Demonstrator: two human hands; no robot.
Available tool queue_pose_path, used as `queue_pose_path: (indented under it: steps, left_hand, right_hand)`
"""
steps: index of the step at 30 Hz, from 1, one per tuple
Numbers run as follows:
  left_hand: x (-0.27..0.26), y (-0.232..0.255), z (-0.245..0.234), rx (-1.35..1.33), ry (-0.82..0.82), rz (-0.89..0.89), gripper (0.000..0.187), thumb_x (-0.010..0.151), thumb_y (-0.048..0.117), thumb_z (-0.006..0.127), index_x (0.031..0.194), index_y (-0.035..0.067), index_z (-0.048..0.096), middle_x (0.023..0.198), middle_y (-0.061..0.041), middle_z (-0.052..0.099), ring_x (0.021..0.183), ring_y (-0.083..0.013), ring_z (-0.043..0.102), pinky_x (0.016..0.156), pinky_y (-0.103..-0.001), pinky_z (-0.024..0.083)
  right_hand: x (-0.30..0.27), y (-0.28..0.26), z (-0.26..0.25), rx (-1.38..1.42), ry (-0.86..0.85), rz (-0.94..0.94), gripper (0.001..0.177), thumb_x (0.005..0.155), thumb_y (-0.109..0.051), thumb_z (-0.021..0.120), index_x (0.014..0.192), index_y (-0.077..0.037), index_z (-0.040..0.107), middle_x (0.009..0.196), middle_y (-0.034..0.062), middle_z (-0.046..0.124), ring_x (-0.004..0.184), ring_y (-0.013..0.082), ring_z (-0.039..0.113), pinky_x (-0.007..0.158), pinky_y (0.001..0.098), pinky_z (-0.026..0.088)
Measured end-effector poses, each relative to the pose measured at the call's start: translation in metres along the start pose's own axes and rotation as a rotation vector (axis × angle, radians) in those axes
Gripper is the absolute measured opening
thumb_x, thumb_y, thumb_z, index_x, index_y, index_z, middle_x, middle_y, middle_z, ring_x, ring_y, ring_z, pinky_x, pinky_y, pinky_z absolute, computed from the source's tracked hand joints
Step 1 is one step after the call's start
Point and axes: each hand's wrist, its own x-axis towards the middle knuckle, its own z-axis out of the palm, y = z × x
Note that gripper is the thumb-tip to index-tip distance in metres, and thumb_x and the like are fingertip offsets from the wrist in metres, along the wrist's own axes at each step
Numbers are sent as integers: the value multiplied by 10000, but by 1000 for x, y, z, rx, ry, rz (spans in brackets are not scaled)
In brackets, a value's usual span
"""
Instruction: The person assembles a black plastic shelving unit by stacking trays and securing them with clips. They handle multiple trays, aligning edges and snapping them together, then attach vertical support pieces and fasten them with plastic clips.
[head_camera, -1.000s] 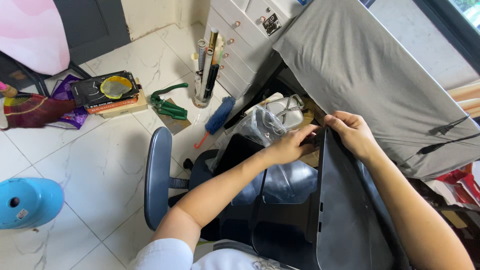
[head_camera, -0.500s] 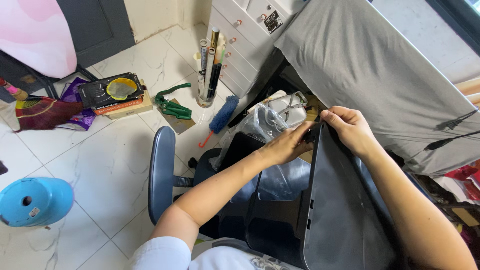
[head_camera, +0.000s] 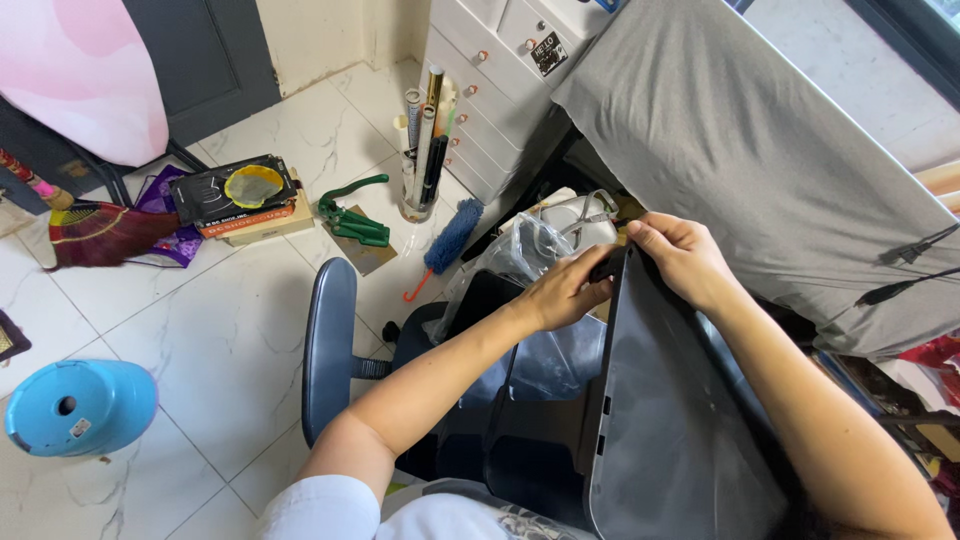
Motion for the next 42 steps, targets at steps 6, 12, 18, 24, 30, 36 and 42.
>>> queue_pose_path:
  steps: [6,12,18,24,30,36,42]
  left_hand:
    - [2,3,-6,-104,0,13,668,1047,657,435,1394,90,500,1202,-178,679,1159,-366,700,977,-444,552]
    - [2,8,-7,-10,-13,-9,406,1077,335,521,1380,80,434,1202,-211,663,1130,-415,678,914,-471,540]
    - [4,10,0,108,50,-101,294,1035,132,568,1317,87,502,1145,-207,697,1082,-399,716,850,-459,570]
    - [-2,5,13,253,147,75,438,927,-32,587,1342,57,481,1123,-222,637,1058,-436,664,883,-472,570]
    - [-5,5,9,226,183,101,512,903,-70,602,1388,42,481,1168,-235,640,1064,-455,653,875,-479,561]
    - [-2,11,2,160,177,86,531,951,-41,593,1447,105,471,1165,-196,657,1040,-417,706,866,-443,589]
    - [1,16,-3,207,142,59,493,934,-4,629,1397,91,489,1125,-204,651,1000,-426,698,823,-441,586]
  right_hand:
    - [-1,-4,1,-33,-37,-40,332,1059,-323,561,932,-36,670,754,-82,553,724,25,469,670,233,435]
    - [-1,-8,2,-134,-13,-57,338,1060,-332,549,937,-41,669,714,-53,547,699,46,473,666,246,436]
    - [1,-3,2,-61,-57,-71,341,1067,-330,548,965,-31,676,742,-60,513,722,48,442,671,249,414]
    - [-3,-12,6,-111,-44,-67,348,1062,-329,539,942,-24,652,714,-62,511,697,44,440,649,248,416]
    - [-7,-22,8,-152,-25,-34,352,1062,-324,544,922,-18,644,687,-42,465,673,64,413,622,269,401]
    - [-5,-22,5,-201,-25,-103,337,1067,-296,552,921,-1,623,698,-28,474,694,63,425,636,270,416]
    - [-7,-24,7,-175,-7,-103,291,1041,-274,565,937,-14,643,694,-33,522,694,50,450,640,258,436]
